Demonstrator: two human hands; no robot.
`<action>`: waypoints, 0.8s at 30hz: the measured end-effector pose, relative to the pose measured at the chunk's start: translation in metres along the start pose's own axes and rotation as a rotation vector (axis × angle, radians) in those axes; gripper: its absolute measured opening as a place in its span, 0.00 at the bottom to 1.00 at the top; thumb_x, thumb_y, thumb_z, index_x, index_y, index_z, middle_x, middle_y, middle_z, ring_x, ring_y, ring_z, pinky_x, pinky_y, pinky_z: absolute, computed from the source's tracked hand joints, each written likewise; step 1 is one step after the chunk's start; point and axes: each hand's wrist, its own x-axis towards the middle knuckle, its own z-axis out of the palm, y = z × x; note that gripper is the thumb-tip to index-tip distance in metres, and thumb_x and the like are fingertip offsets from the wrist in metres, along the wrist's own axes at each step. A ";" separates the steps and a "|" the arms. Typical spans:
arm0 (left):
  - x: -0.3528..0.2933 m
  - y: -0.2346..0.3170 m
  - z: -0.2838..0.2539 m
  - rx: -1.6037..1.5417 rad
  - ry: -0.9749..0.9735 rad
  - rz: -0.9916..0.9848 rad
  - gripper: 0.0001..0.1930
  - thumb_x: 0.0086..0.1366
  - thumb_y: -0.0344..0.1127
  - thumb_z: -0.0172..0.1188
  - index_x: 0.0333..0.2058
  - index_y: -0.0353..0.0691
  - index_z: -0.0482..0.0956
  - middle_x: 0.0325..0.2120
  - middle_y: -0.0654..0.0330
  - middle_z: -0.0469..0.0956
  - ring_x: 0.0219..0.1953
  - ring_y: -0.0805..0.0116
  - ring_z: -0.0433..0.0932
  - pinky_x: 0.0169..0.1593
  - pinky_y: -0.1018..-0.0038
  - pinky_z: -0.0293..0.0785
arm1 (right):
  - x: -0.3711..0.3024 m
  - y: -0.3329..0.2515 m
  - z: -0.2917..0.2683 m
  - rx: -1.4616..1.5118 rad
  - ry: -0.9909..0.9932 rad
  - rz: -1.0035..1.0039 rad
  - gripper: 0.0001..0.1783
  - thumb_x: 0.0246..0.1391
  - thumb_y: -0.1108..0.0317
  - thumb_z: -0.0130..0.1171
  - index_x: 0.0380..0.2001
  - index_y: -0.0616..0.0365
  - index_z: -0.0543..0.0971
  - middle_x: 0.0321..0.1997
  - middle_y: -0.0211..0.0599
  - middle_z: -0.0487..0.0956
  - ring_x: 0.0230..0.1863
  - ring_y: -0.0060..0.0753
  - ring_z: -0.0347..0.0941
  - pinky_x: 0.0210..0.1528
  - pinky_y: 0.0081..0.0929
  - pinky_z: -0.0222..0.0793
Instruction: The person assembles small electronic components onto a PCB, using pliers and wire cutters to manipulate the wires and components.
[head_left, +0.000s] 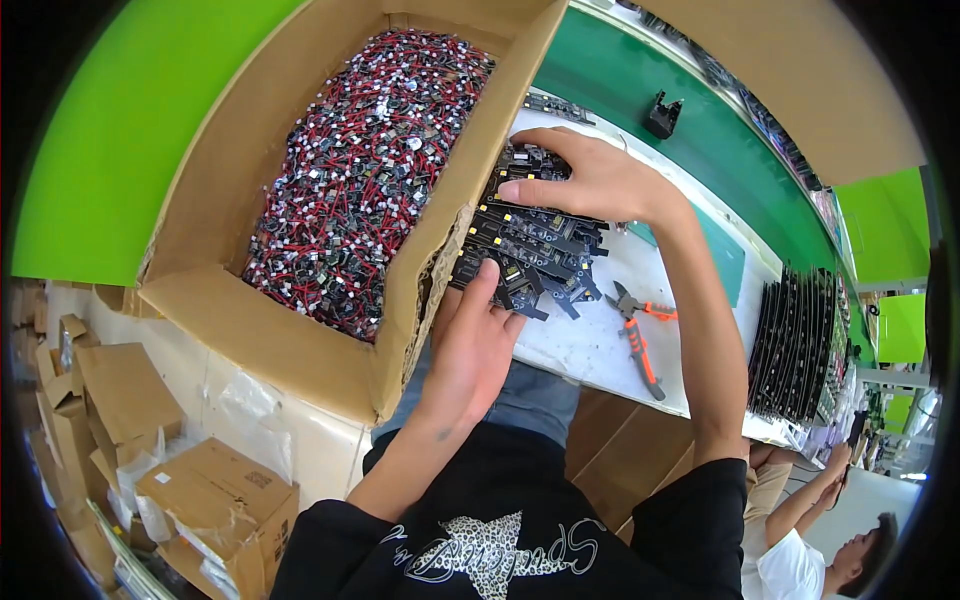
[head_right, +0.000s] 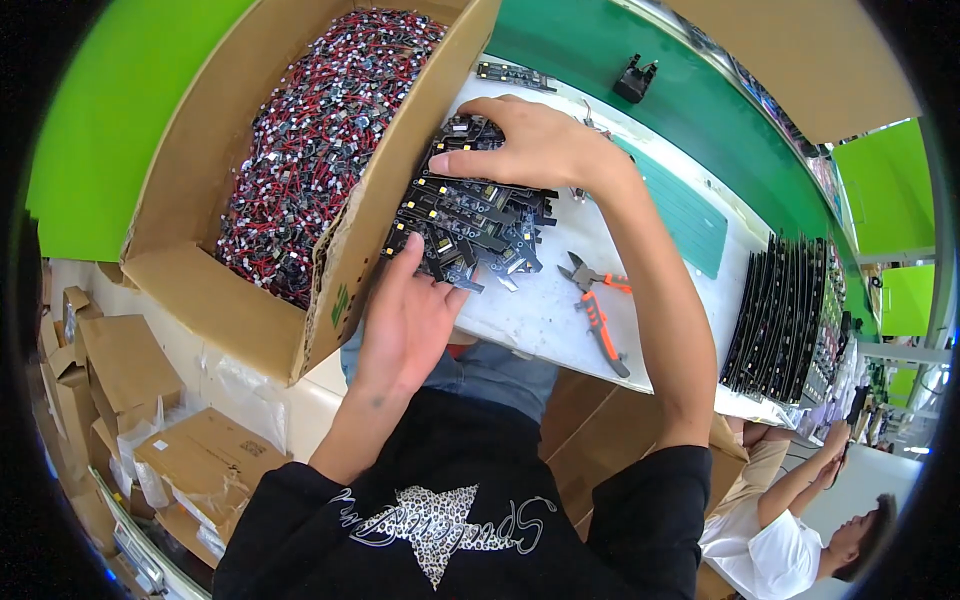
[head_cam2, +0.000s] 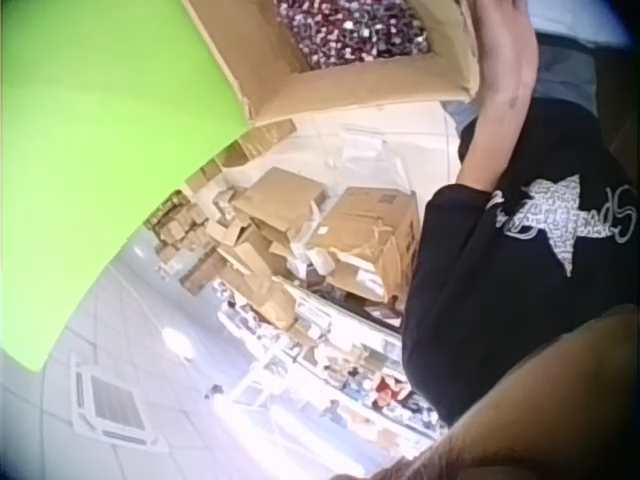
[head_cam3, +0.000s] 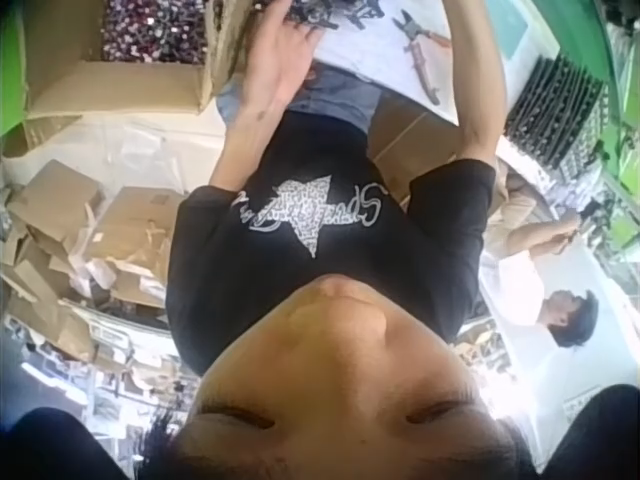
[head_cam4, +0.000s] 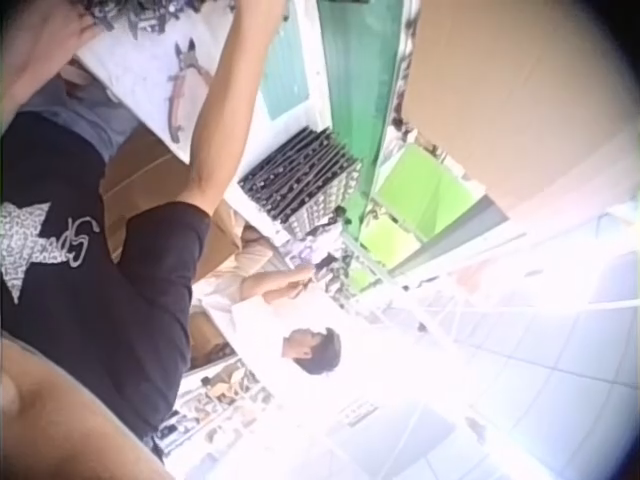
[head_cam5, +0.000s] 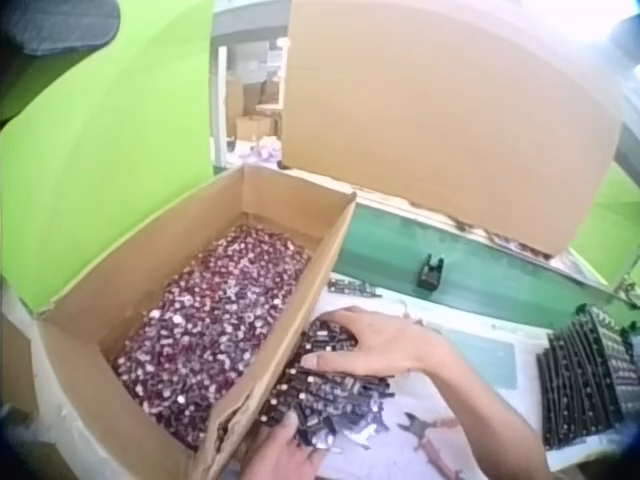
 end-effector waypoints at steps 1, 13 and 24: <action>-0.003 -0.001 0.007 0.053 0.010 0.048 0.25 0.73 0.40 0.52 0.64 0.37 0.61 0.61 0.56 0.67 0.63 0.62 0.65 0.68 0.60 0.58 | -0.005 -0.004 -0.002 0.001 -0.004 0.026 0.51 0.46 0.28 0.59 0.61 0.61 0.71 0.63 0.54 0.71 0.64 0.51 0.67 0.67 0.36 0.61; -0.003 -0.007 0.006 0.099 0.107 0.095 0.21 0.73 0.40 0.50 0.61 0.41 0.67 0.57 0.59 0.73 0.60 0.66 0.70 0.65 0.61 0.63 | -0.055 -0.007 0.025 0.174 0.246 -0.095 0.38 0.54 0.45 0.64 0.59 0.62 0.71 0.56 0.53 0.75 0.58 0.51 0.72 0.62 0.38 0.65; -0.005 -0.012 0.004 0.109 0.053 0.117 0.24 0.71 0.40 0.52 0.62 0.37 0.65 0.57 0.54 0.72 0.60 0.60 0.71 0.63 0.57 0.66 | -0.081 -0.016 0.054 0.178 0.566 -0.182 0.41 0.47 0.46 0.68 0.57 0.64 0.72 0.56 0.54 0.75 0.54 0.56 0.73 0.58 0.42 0.67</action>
